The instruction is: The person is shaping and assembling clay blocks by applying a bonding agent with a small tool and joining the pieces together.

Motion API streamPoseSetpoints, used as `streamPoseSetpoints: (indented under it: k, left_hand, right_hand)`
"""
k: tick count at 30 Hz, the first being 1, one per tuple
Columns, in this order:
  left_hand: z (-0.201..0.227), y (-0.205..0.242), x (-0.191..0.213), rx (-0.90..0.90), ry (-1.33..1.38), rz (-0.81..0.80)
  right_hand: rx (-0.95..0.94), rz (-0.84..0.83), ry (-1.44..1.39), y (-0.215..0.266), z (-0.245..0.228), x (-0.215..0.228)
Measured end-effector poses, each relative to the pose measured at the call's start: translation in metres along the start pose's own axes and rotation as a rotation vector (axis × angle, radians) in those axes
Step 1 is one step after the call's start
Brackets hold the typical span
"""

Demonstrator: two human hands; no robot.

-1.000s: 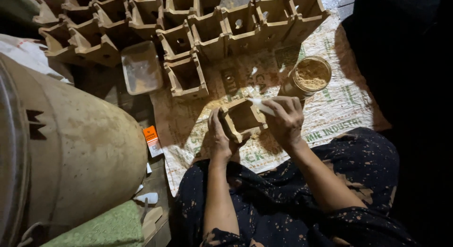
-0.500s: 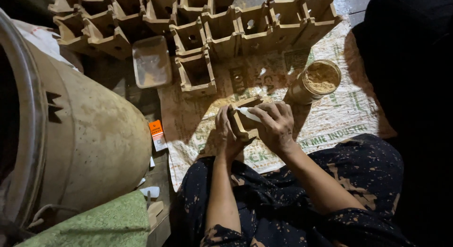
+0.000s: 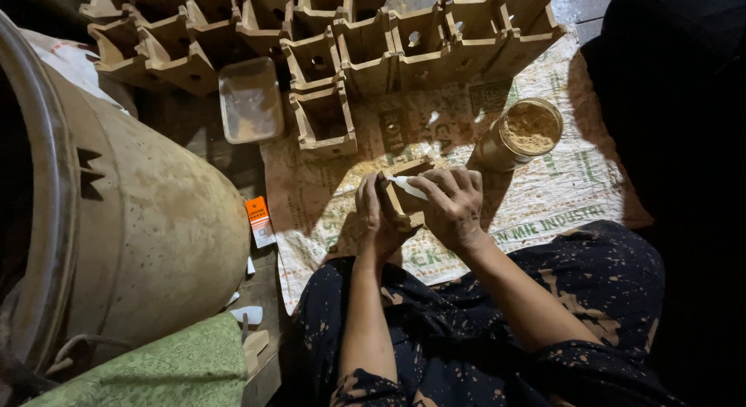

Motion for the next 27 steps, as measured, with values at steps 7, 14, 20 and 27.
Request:
streamPoseSetpoints:
  k: [7,14,20,27]
  left_hand:
    - [-0.001,0.001,0.0,-0.07,0.008,0.03]
    - [0.001,-0.002,0.006,0.05,0.061,0.007]
    - [-0.019,0.0,0.0,0.191,0.197,0.016]
    - [-0.024,0.006,0.005,0.202,0.187,0.022]
  right_hand:
    - [-0.017,-0.002,-0.014,-0.018,-0.009,0.014]
    - [-0.038,0.012,0.02,-0.012,-0.004,0.01]
    - [-0.231,0.03,-0.066,0.006,0.02,0.019]
    - [-0.325,-0.047,-0.173,0.033,0.011,0.056]
Point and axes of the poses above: each hand's wrist, its own y-axis away from the middle knuckle, its own x-axis out of the back of the hand, z = x × y, the point moved 7 cm from there along -y, towards the middle knuckle, and after that the axes turned 3 degrees about -x, right-handed, at the moved point
